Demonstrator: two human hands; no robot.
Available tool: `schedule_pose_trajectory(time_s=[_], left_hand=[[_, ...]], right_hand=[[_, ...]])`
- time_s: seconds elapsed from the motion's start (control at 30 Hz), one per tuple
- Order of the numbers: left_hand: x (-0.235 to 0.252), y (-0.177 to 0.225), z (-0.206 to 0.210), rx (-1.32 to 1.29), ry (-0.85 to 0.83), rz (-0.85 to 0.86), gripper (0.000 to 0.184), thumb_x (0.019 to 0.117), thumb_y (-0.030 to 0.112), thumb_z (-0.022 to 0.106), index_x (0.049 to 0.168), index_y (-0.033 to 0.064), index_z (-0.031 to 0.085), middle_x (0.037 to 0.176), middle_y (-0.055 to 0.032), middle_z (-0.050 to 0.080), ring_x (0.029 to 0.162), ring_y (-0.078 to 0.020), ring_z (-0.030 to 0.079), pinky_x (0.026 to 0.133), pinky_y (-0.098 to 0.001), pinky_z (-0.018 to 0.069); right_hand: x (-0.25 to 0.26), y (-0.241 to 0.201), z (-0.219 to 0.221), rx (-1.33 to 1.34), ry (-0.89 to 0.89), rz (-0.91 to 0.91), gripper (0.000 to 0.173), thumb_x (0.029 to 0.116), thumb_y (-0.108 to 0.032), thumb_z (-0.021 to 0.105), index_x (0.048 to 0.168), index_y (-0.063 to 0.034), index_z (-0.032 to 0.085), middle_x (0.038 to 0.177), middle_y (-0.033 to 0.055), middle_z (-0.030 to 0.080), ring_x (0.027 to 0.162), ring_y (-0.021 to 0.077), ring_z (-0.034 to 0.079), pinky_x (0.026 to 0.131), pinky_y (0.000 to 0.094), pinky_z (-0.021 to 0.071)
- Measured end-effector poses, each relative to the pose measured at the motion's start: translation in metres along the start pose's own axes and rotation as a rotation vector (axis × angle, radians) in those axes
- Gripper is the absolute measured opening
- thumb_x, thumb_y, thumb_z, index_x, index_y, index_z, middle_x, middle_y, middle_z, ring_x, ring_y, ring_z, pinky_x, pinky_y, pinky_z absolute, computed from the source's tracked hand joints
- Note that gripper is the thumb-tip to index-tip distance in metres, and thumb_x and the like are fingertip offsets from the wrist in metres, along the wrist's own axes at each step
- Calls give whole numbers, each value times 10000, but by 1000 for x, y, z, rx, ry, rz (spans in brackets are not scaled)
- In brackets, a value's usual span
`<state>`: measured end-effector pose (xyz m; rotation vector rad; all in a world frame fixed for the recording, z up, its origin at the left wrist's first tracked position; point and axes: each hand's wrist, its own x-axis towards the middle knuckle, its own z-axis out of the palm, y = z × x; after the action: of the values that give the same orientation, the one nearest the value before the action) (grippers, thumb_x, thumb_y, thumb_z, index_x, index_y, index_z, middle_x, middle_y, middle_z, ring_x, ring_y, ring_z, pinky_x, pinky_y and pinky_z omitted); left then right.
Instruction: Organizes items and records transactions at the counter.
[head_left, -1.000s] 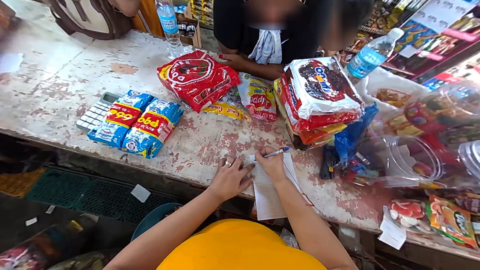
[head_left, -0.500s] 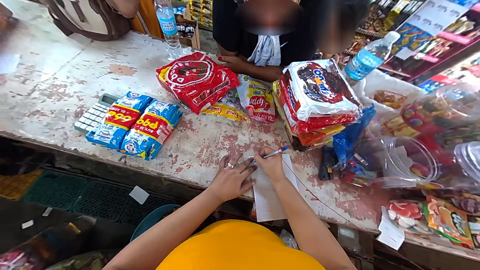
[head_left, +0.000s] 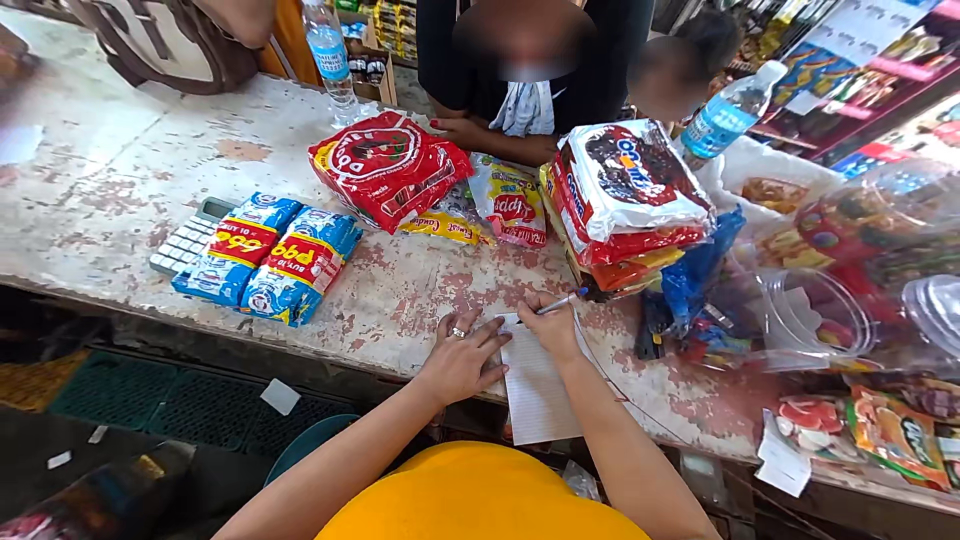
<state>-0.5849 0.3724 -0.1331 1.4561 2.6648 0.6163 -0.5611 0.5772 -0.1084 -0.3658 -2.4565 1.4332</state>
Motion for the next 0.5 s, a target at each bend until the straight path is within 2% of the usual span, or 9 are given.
schedule_pose_trajectory(time_s=[0.07, 0.17, 0.23, 0.37, 0.5], left_hand=[[0, 1, -1, -8, -29, -5, 570, 1036, 616, 322, 1470, 321, 544, 1593, 37, 463, 1525, -350, 308, 1135, -708, 224], [1, 2, -4, -29, -101, -5, 591, 1035, 629, 310, 1526, 345, 480, 1638, 32, 396, 1550, -362, 243, 1145, -732, 173], [3, 2, -6, -35, -145, -2, 607, 1033, 641, 296, 1551, 359, 439, 1660, 45, 355, 1566, -354, 199, 1149, -740, 139], [3, 2, -5, -41, -155, 3, 616, 1030, 650, 289, 1553, 358, 437, 1659, 46, 358, 1569, -362, 189, 1151, -746, 125], [3, 2, -5, -35, -146, 5, 615, 1027, 657, 289, 1551, 369, 434, 1658, 54, 359, 1569, -356, 187, 1150, -742, 131]], right_hand=[[0, 5, -1, 21, 0, 7, 276, 892, -40, 735, 680, -34, 560, 567, -5, 532, 501, 36, 503, 520, 215, 457], [-1, 7, 0, 9, -15, -16, 238, 895, -59, 732, 716, 0, 586, 590, 26, 553, 526, 66, 530, 547, 254, 486], [-1, 8, 1, -11, -6, -30, 248, 895, -77, 736, 709, -8, 587, 580, 18, 549, 517, 62, 522, 540, 251, 476], [-3, 3, 1, -55, -31, -58, 270, 887, -58, 727, 679, -28, 557, 574, 3, 506, 522, 51, 469, 532, 234, 418], [-1, 4, -1, -30, -70, -50, 250, 859, -36, 741, 673, -30, 573, 583, 1, 535, 534, 46, 500, 547, 235, 450]])
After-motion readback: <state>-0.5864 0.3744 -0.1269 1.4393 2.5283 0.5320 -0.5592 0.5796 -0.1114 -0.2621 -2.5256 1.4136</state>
